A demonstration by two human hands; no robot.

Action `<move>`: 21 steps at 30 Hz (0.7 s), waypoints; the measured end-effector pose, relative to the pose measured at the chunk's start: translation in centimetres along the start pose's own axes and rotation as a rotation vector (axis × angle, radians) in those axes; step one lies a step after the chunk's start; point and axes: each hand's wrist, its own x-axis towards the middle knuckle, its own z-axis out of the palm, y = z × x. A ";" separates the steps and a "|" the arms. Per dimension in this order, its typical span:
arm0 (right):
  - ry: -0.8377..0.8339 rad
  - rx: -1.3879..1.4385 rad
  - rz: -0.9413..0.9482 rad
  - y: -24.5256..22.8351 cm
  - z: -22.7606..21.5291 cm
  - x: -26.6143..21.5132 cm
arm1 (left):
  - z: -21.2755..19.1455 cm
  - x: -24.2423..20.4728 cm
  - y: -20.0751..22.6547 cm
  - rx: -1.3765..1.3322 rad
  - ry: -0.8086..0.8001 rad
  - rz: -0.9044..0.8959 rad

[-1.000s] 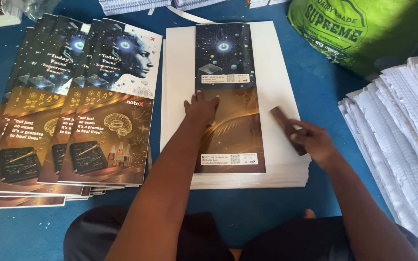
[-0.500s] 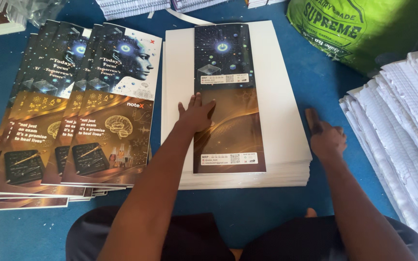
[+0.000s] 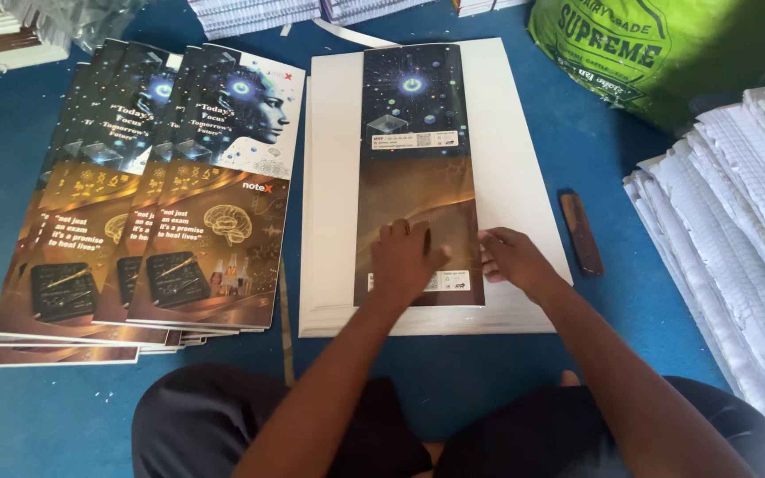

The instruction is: The person places a printed cover sheet onto a stack of blank pages, folds it over the spine, and presses the fold with a flat tool. The person repeats this process for multiple notebooks, stacking the finished units to the left.

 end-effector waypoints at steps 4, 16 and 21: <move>-0.092 0.058 0.068 -1.8 1.0 -1.3 | -1.3 -1.4 3.1 -0.014 0.044 -0.016; -0.242 0.104 -0.004 -4.5 1.1 -3.7 | -2.2 -1.1 4.7 0.029 0.045 0.082; -0.128 -0.117 0.007 -3.2 0.4 -2.5 | -4.7 -1.2 3.8 0.107 0.106 0.158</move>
